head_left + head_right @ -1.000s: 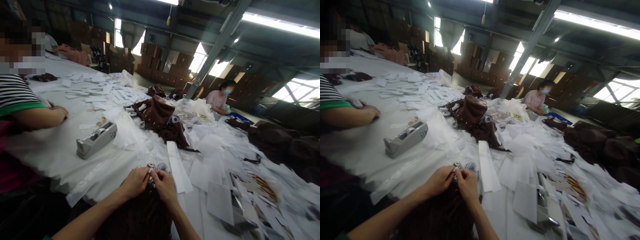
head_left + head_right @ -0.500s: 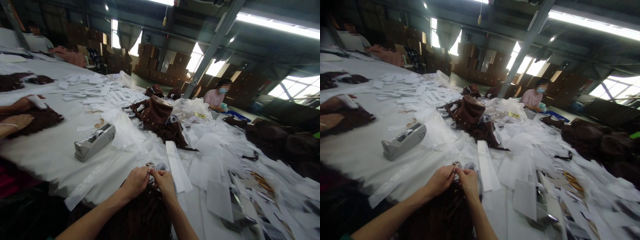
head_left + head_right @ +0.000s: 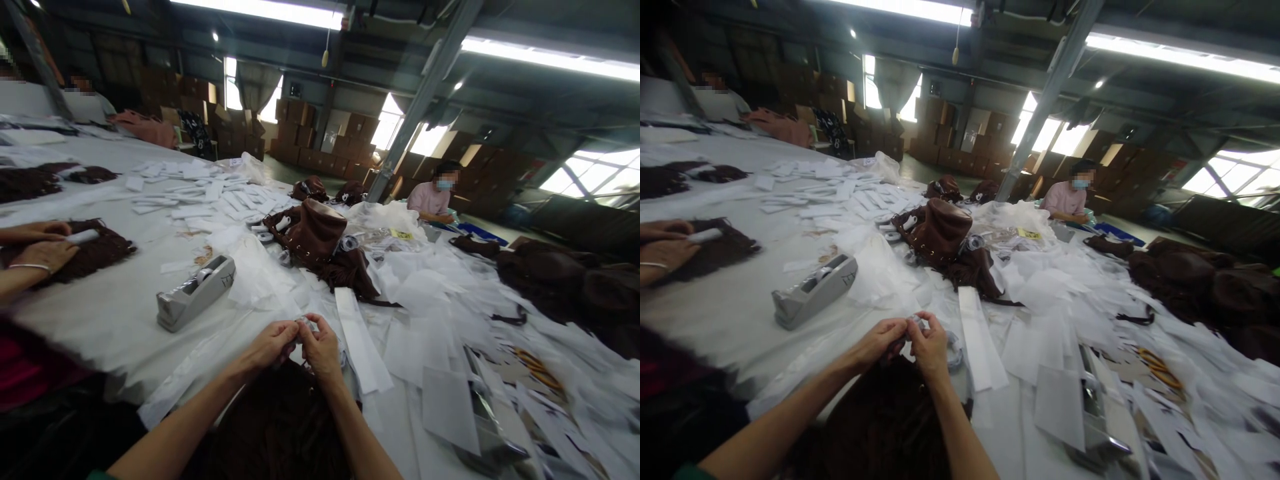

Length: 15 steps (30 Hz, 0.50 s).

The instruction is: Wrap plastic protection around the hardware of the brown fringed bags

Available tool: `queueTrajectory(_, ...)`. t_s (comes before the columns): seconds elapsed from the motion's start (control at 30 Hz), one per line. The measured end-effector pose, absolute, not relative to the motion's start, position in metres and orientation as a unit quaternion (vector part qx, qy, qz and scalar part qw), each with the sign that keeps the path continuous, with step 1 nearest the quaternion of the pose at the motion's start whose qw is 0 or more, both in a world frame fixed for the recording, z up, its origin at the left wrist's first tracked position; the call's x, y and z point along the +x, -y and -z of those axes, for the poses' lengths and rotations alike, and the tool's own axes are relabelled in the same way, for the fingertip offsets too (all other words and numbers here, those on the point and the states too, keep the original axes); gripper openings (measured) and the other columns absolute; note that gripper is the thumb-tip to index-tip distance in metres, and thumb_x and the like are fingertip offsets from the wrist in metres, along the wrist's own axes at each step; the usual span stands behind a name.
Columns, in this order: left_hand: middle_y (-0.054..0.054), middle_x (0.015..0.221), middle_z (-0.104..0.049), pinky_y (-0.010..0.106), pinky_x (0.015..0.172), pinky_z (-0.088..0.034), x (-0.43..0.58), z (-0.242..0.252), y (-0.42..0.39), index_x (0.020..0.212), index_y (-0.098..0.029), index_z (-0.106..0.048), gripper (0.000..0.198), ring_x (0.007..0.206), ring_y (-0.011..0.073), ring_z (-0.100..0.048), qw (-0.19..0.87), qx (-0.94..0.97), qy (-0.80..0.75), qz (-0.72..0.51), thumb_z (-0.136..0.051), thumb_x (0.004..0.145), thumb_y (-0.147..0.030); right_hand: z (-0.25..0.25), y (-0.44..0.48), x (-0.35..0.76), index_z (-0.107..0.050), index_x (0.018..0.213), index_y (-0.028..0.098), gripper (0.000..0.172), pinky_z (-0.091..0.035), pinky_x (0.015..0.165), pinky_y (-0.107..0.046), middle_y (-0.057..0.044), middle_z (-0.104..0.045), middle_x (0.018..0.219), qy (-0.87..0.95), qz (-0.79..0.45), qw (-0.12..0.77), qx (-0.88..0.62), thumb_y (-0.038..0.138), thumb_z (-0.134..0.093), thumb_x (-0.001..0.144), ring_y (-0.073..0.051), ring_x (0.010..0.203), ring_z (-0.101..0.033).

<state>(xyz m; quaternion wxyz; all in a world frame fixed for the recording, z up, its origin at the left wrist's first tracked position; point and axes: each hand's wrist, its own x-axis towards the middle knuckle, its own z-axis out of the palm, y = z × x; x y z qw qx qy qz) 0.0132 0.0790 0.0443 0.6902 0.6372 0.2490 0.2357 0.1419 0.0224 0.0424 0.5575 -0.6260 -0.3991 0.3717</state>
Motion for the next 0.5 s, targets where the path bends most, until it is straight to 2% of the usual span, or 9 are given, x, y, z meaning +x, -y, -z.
queueTrajectory(0.2,-0.003,0.049,-0.048,0.017,0.035,-0.027,0.013,-0.050,-0.087,0.076,-0.013,-0.057,0.053,0.035,0.0051,-0.036,0.736,0.607,-0.196,-0.228,-0.046,0.081,-0.064,-0.068,-0.026,0.157,-0.052,0.110,0.015,0.048,-0.031,0.031,-0.015,0.007,-0.055,0.043,0.523,-0.425,0.447,-0.589,0.053,-0.051,0.082,-0.008,0.029,-0.045)
queueTrajectory(0.37,-0.003,0.049,-0.049,0.017,0.036,-0.022,0.014,-0.055,-0.092,0.076,-0.013,-0.054,0.047,0.035,0.0040,-0.034,0.770,0.556,-0.180,-0.255,-0.048,0.082,-0.059,-0.083,-0.027,0.167,-0.047,0.121,0.014,0.048,-0.042,0.040,-0.019,0.003,-0.063,0.055,0.561,-0.444,0.427,-0.552,0.045,-0.052,0.084,-0.010,0.040,-0.055)
queueTrajectory(0.5,-0.006,0.047,-0.045,0.017,0.036,-0.018,0.014,-0.054,-0.097,0.074,-0.014,-0.052,0.043,0.035,0.0045,-0.035,0.775,0.545,-0.189,-0.260,-0.052,0.082,-0.056,-0.087,-0.029,0.170,-0.049,0.124,0.015,0.045,-0.047,0.050,-0.020,0.002,-0.064,0.060,0.612,-0.378,0.410,-0.561,0.037,-0.054,0.084,-0.010,0.047,-0.058)
